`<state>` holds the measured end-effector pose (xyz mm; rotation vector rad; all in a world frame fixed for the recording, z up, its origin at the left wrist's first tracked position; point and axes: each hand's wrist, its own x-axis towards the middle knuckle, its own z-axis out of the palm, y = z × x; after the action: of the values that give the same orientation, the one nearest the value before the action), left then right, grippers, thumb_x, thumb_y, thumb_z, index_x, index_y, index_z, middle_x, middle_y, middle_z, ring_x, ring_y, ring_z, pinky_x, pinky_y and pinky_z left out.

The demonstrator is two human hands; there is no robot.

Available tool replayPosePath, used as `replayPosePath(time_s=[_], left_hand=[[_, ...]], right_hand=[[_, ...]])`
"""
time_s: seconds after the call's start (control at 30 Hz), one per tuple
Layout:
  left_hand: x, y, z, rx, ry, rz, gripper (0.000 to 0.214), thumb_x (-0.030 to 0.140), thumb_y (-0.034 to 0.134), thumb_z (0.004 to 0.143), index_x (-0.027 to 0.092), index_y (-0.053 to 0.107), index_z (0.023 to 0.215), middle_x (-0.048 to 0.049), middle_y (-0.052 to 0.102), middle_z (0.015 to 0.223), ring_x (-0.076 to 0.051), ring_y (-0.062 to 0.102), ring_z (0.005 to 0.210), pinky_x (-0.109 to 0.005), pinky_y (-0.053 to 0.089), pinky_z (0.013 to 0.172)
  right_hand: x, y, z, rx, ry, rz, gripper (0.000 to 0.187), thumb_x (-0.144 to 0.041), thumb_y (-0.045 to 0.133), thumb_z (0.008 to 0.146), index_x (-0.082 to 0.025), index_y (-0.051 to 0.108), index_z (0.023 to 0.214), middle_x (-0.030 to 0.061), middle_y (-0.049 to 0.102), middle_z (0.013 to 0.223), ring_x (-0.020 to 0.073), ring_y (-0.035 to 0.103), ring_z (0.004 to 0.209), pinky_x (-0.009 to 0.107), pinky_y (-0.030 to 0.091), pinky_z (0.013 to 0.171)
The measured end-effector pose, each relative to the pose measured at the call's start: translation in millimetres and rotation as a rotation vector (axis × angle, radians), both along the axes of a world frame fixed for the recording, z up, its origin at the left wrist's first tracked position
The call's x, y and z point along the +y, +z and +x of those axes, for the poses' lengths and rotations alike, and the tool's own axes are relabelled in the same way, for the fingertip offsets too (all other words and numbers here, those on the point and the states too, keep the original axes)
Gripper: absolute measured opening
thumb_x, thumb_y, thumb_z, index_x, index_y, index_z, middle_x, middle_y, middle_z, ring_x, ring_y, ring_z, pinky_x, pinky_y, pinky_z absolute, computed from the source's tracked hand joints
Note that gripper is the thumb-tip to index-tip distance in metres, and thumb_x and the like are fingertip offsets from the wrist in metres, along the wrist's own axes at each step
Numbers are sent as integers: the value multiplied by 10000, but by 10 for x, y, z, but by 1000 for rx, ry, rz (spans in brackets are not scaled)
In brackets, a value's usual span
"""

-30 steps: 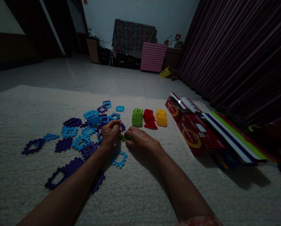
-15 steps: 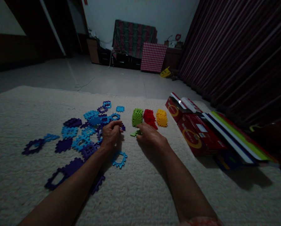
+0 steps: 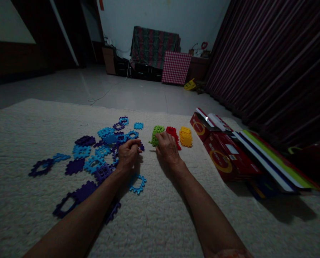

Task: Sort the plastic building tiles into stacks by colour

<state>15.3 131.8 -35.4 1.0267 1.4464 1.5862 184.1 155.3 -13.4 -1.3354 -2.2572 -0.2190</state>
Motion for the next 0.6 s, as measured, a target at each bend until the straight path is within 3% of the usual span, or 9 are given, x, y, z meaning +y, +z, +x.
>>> replayPosePath(time_s=[0.2, 0.4, 0.6], left_hand=[[6, 21, 5, -20, -9, -1, 298, 194, 517, 702, 144, 751, 880, -21, 682, 669, -108, 611, 511, -172, 439, 431], [1, 76, 13, -36, -4, 39, 270, 153, 511, 692, 148, 746, 825, -13, 680, 667, -102, 613, 503, -196, 472, 490], [17, 222, -41, -153, -34, 38, 262, 159, 518, 658, 140, 721, 822, 1, 662, 678, -89, 602, 486, -190, 449, 483]], right_hand=[[84, -199, 42, -26, 18, 113, 397, -143, 600, 815, -138, 602, 1211, 158, 600, 1159, 310, 513, 1096, 440, 399, 942], [5, -142, -52, 56, 132, 173, 349, -122, 565, 828, -148, 606, 1174, 147, 603, 1136, 300, 525, 1076, 440, 414, 941], [-245, -204, -216, 152, 261, 35, 287, -75, 515, 846, -169, 619, 1096, 122, 620, 1063, 259, 561, 982, 390, 471, 876]])
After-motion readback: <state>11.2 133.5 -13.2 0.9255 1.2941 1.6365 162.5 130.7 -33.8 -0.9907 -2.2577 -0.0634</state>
